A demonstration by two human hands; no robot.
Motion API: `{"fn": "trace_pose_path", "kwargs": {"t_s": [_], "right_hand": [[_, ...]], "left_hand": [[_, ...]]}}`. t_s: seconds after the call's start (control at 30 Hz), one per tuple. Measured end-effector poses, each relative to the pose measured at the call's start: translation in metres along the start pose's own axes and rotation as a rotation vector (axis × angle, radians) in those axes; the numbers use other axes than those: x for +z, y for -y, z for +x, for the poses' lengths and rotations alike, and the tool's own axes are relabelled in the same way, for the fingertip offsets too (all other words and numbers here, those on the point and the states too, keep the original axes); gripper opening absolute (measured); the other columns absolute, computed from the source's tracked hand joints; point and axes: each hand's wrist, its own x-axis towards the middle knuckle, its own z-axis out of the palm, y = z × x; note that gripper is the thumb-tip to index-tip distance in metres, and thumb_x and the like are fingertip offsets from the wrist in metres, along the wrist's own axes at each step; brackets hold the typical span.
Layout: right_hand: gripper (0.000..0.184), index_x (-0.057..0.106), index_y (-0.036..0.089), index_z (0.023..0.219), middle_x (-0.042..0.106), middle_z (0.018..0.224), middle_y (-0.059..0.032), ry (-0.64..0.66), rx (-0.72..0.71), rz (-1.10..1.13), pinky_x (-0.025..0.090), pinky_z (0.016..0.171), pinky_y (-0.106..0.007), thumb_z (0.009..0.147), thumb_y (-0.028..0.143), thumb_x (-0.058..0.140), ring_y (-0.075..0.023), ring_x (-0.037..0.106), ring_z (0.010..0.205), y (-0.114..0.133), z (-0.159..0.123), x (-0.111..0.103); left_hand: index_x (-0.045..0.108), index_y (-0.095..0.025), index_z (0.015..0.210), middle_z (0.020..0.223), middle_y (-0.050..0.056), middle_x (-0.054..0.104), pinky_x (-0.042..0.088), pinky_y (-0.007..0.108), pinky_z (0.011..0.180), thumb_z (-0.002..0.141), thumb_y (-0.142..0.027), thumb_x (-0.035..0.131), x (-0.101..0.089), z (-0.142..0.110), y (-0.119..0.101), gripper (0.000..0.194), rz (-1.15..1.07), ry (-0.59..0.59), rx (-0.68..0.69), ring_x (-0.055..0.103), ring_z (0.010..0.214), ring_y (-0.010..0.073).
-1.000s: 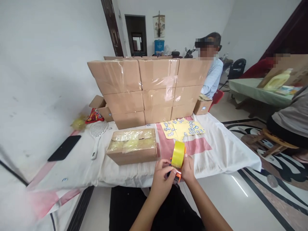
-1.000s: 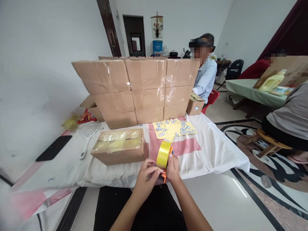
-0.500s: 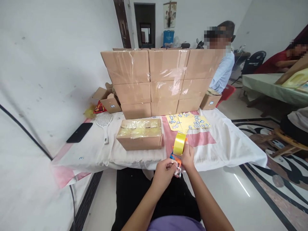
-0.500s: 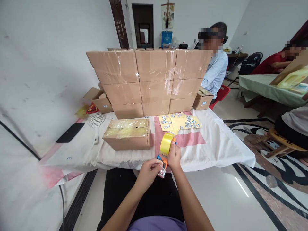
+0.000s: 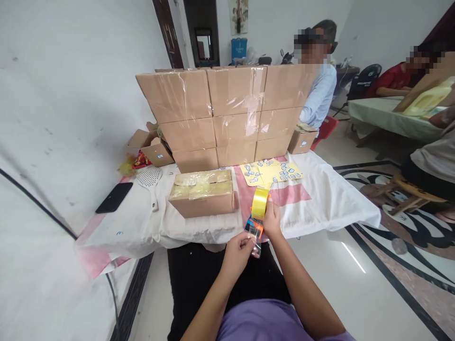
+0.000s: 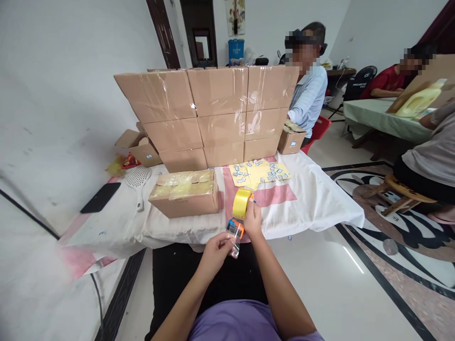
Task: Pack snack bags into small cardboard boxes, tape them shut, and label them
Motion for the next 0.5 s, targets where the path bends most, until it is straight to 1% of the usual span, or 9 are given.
{"fn": "trace_pose_path", "kwargs": {"t_s": [0.17,0.33,0.43,0.5], "right_hand": [[0.066,0.046,0.022,0.059,0.048,0.053,-0.0002,0.018,0.018,0.046,0.031,0.045,-0.029,0.093,0.077,0.043,-0.0137,0.042,0.048,0.007,0.000,0.001],[0.065,0.044,0.022,0.058,0.046,0.051,0.0016,0.000,0.029,0.071,0.030,0.044,-0.028,0.092,0.077,0.047,-0.0123,0.039,0.047,0.008,0.000,0.002],[0.066,0.048,0.021,0.059,0.049,0.052,0.0007,-0.001,0.039,0.076,0.033,0.044,-0.028,0.091,0.078,0.047,-0.0130,0.042,0.047,0.006,0.000,0.003],[0.066,0.051,0.020,0.060,0.051,0.052,0.0003,-0.016,0.040,0.082,0.035,0.044,-0.028,0.091,0.078,0.047,-0.0133,0.044,0.047,0.005,-0.001,0.002]], "left_hand": [[0.068,-0.014,0.083,0.059,-0.002,0.059,0.058,0.030,0.059,0.074,-0.056,0.077,-0.004,-0.004,0.007,0.044,0.006,-0.017,-0.032,0.058,0.056,0.0128],[0.068,-0.014,0.083,0.059,-0.002,0.058,0.058,0.030,0.060,0.075,-0.059,0.075,-0.006,-0.009,0.010,0.046,0.030,-0.007,-0.047,0.058,0.054,0.0125],[0.068,-0.014,0.083,0.058,-0.002,0.058,0.058,0.031,0.061,0.074,-0.060,0.074,-0.007,-0.004,0.011,0.047,0.062,-0.022,-0.041,0.059,0.055,0.0135],[0.070,-0.014,0.084,0.059,-0.001,0.061,0.058,0.032,0.062,0.075,-0.061,0.072,-0.010,0.001,0.012,0.048,0.101,-0.038,-0.032,0.061,0.057,0.0154]]}}
